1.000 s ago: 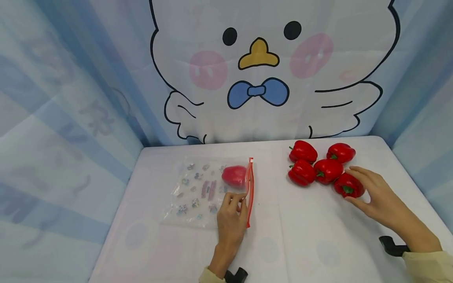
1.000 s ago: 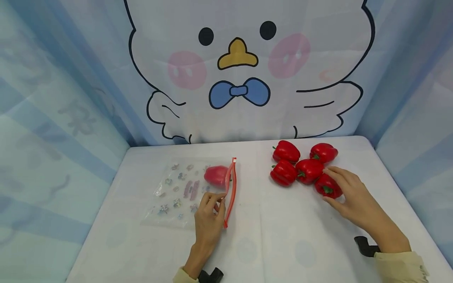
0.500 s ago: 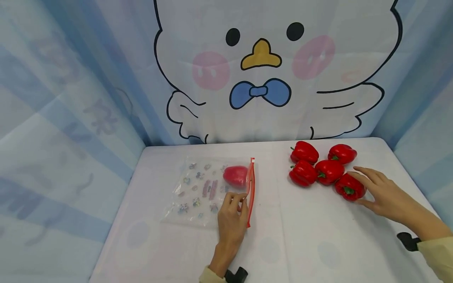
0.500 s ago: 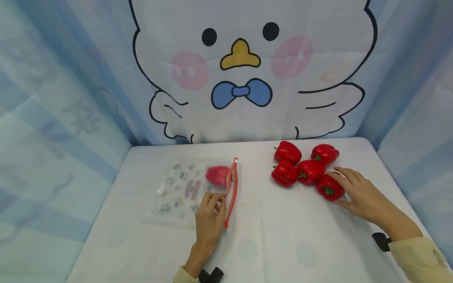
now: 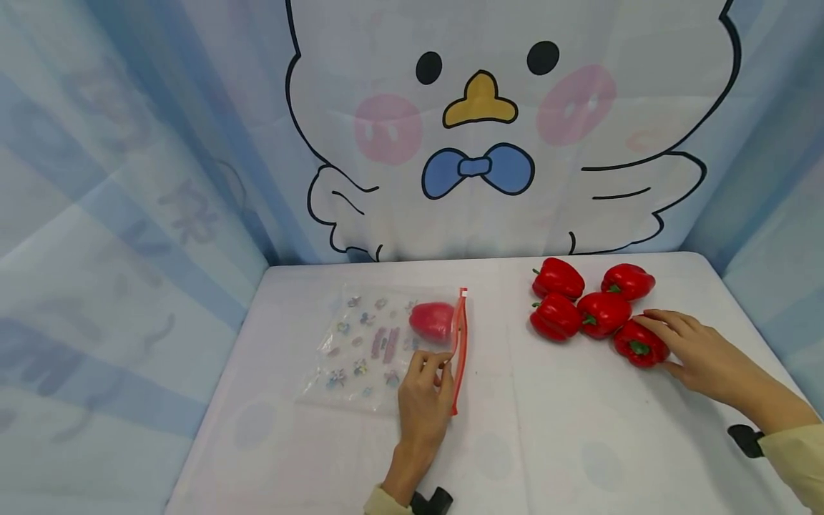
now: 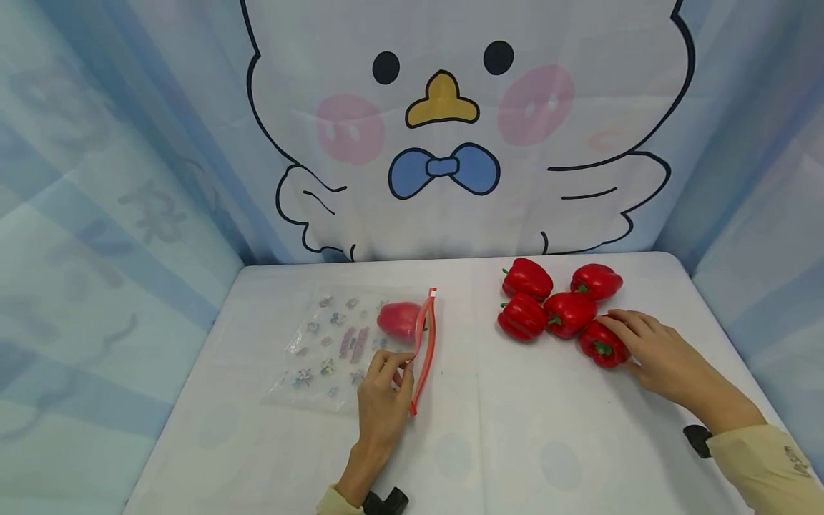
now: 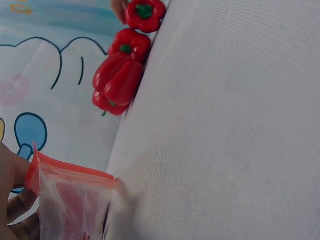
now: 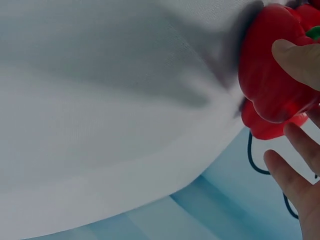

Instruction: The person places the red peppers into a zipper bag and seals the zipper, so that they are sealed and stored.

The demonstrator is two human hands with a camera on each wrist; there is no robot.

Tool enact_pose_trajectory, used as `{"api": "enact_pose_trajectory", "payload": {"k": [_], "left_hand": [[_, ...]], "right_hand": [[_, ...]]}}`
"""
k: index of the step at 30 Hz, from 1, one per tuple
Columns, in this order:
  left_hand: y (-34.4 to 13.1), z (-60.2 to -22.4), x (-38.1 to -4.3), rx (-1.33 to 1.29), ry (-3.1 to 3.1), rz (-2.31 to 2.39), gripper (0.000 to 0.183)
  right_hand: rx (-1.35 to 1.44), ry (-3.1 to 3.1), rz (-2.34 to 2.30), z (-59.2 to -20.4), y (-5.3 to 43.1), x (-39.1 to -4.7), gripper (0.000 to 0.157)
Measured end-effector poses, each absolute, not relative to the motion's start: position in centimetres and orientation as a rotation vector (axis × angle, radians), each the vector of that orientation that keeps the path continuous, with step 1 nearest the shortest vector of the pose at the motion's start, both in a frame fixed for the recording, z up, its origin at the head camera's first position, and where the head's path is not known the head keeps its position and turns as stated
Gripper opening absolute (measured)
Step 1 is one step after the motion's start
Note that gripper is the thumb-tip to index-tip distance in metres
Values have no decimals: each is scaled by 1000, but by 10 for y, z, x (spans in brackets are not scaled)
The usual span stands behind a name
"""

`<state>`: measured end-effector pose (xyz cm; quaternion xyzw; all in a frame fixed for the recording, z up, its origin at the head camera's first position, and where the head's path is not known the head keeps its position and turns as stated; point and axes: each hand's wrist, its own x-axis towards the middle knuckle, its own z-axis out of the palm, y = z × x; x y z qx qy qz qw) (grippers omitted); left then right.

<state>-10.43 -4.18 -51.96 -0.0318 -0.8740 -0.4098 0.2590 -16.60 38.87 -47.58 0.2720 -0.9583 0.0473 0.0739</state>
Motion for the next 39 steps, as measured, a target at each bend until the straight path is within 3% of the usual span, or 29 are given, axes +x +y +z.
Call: {"api": "enact_pose_trajectory", "payload": {"k": [14,21,32,39], "left_hand": [[-42,-518,-102,-69,-2386,-1092,17],[-41,-519,-103,-69,-2381,-1102,17],[-41,-519,-104,-71,-2378,-1094,16],[-41,-521,-104,-78,-2365,-1084,16]], "right_hand": [[696,-2918,150,-482,391,-157,104],[613,-2977,233,-485,394,-151,100],[541,-2876,745,-496,400,-138,98],[349,-2878,1108,-501,394,-128,97]]}}
